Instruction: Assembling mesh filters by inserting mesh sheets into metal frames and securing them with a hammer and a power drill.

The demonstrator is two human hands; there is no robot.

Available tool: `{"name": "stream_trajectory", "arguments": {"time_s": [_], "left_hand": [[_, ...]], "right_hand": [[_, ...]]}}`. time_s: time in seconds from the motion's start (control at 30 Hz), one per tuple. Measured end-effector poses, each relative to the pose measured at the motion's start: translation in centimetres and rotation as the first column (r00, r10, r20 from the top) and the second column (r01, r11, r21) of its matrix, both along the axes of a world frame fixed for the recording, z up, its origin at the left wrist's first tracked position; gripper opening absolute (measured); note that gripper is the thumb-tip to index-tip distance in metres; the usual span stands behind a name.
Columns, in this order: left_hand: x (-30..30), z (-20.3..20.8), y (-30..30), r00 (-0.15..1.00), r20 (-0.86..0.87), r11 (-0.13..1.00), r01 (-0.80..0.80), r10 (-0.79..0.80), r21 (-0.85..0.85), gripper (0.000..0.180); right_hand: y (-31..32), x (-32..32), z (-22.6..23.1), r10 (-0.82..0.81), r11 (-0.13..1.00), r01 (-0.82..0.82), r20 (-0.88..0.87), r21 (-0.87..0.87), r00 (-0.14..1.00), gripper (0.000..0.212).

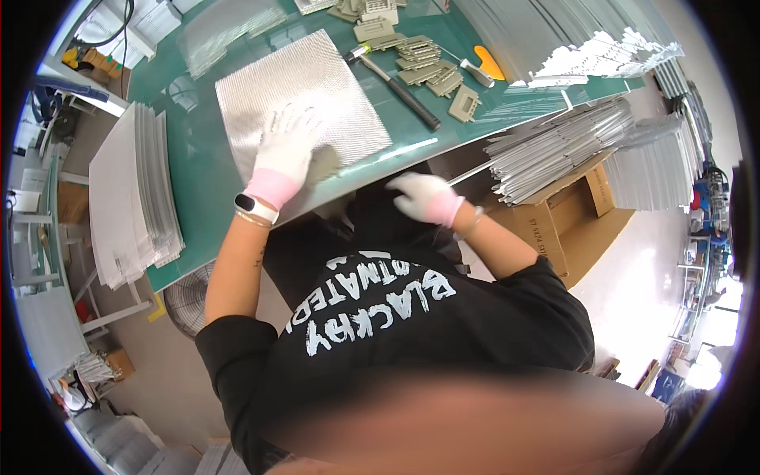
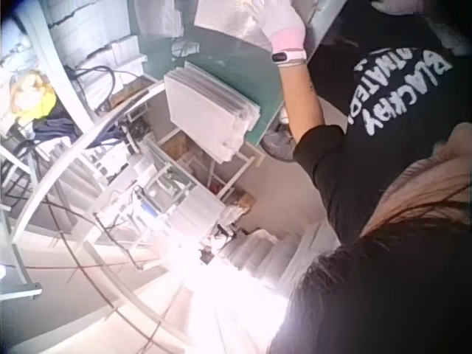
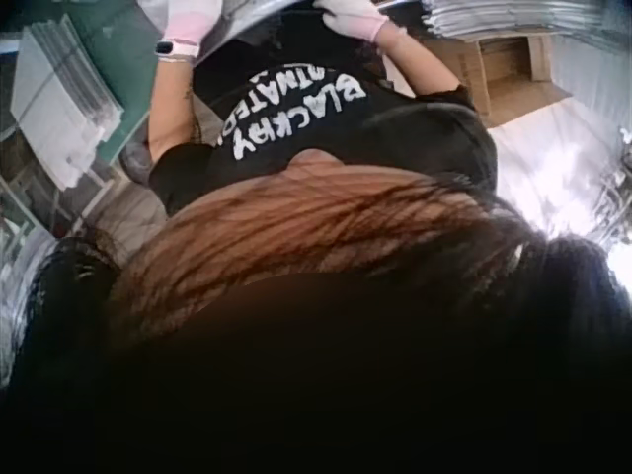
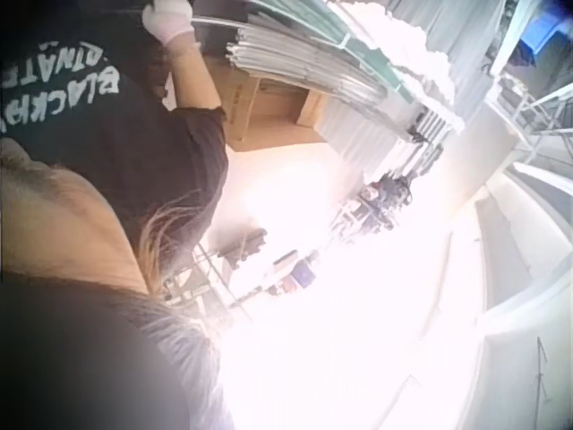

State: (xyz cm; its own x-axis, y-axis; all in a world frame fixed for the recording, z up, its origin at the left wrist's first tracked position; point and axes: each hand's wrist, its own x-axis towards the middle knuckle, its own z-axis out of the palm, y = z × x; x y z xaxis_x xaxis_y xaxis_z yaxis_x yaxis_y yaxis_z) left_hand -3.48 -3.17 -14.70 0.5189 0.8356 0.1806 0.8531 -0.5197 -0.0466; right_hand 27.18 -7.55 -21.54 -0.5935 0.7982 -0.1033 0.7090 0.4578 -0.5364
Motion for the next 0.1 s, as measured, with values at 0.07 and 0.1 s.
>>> {"name": "stream_trajectory", "arguments": {"time_s": [0.07,0.1], "left_hand": [[-0.1,0.2,-0.5,0.993,0.112,0.999,0.039,-0.041,0.017,0.061],[0.0,-0.9,-1.9,0.967,0.237,0.995,0.095,-0.089,-0.014,0.066]], "right_hand": [[2.0,5.0,-1.9,-0.077,0.993,0.111,0.471,-0.044,0.879,0.033],[2.1,5.1,-1.8,-0.082,0.993,0.114,0.472,-0.038,0.878,0.033]]}}
